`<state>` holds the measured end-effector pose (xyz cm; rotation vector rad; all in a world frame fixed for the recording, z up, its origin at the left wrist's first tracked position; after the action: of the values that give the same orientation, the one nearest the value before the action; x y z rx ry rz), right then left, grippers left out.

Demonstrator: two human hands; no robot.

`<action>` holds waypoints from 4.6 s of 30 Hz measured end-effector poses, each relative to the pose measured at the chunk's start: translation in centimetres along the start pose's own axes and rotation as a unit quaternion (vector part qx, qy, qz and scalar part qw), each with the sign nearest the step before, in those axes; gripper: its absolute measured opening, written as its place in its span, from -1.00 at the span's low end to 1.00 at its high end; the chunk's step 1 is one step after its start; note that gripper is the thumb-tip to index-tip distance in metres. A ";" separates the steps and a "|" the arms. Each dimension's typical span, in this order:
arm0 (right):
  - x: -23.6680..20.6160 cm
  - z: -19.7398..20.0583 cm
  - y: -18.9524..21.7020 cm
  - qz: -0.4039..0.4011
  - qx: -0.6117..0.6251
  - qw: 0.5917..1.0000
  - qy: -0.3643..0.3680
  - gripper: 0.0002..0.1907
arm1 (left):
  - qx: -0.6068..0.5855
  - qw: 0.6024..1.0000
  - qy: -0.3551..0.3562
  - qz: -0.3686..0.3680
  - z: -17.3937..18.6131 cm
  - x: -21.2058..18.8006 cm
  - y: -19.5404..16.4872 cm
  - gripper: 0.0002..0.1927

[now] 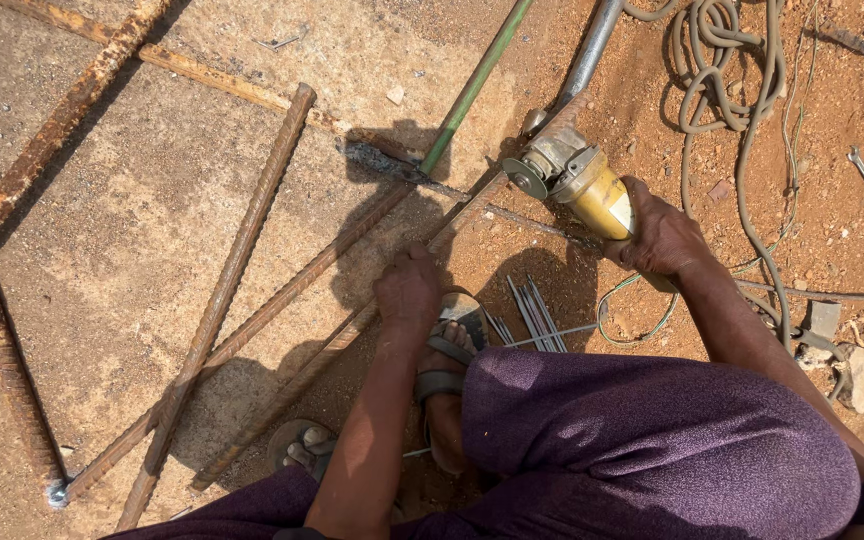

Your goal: The person uses an angle grinder to cut through a metal rod while holding it against several other rods on the ground.

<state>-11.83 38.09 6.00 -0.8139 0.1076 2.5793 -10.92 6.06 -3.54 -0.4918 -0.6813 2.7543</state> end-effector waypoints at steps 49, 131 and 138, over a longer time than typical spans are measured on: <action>0.0 2.2 2.6 0.020 0.015 0.999 -0.028 0.04 | -0.217 0.975 0.040 0.019 1.2 0.9 2.0 -0.61; -1.2 -2.6 -0.5 -0.013 0.039 0.999 -0.015 0.06 | -0.183 0.977 0.106 0.012 -0.9 1.2 2.9 -0.52; -1.2 -2.6 -0.5 -0.004 0.030 0.999 -0.034 0.15 | -0.255 0.960 0.111 0.013 -0.9 1.7 3.8 -0.44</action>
<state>-9.37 37.58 4.52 -0.7029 0.1610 2.5803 -12.75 3.75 -6.54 -0.9022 -1.3349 2.4712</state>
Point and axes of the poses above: each hand's wrist, its own x-axis towards the middle knuckle, its own z-axis out of the back of the hand, y = z × x, the point moved 9 cm from there along x, towards the middle knuckle, and after that the axes turned 9 degrees about -z, right-handed, at the moved point
